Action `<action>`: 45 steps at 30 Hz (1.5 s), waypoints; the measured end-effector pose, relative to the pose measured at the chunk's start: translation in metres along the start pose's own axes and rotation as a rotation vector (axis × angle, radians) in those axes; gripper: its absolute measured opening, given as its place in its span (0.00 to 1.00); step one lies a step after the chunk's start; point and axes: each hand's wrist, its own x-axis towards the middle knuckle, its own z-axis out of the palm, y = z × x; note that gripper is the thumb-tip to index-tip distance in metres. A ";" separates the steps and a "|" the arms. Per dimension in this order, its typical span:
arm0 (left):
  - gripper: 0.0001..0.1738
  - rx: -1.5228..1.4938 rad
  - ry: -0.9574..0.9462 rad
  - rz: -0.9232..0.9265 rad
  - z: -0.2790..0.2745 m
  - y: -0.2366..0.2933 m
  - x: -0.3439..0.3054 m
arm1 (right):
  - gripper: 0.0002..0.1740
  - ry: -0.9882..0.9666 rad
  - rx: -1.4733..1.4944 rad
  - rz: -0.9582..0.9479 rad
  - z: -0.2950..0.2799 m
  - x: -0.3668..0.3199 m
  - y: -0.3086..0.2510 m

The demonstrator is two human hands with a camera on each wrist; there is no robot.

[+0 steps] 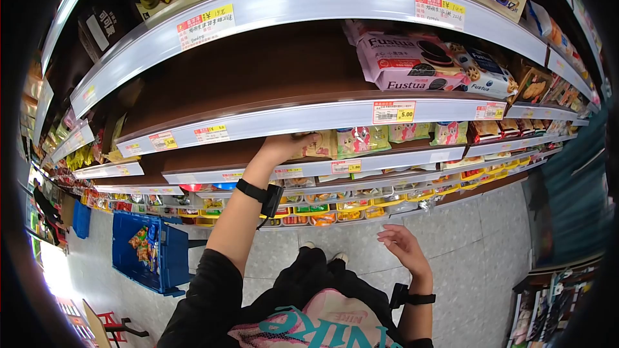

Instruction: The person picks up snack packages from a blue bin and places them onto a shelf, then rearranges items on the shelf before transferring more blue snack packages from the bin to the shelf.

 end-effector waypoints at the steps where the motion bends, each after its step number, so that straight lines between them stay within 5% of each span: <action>1: 0.34 -0.034 -0.014 0.040 -0.001 -0.001 0.001 | 0.20 0.001 0.001 0.005 0.000 0.000 0.000; 11: 0.34 0.034 0.016 -0.026 0.003 0.012 -0.005 | 0.21 -0.015 0.011 -0.012 0.003 0.004 0.005; 19: 0.38 0.221 0.160 0.067 0.016 0.001 -0.001 | 0.23 -0.075 0.023 -0.078 0.003 0.008 0.026; 23: 0.33 0.479 0.351 0.255 0.028 -0.004 -0.009 | 0.22 -0.068 0.015 -0.076 0.003 0.012 0.030; 24: 0.33 0.379 0.263 0.250 0.022 0.027 -0.021 | 0.23 -0.055 0.046 -0.075 0.005 0.010 0.025; 31: 0.50 0.446 0.141 0.158 0.048 0.034 -0.021 | 0.23 0.003 0.080 -0.157 0.003 0.006 0.033; 45: 0.51 0.499 0.159 0.173 0.069 0.030 -0.008 | 0.21 0.010 0.066 -0.182 0.002 0.000 0.036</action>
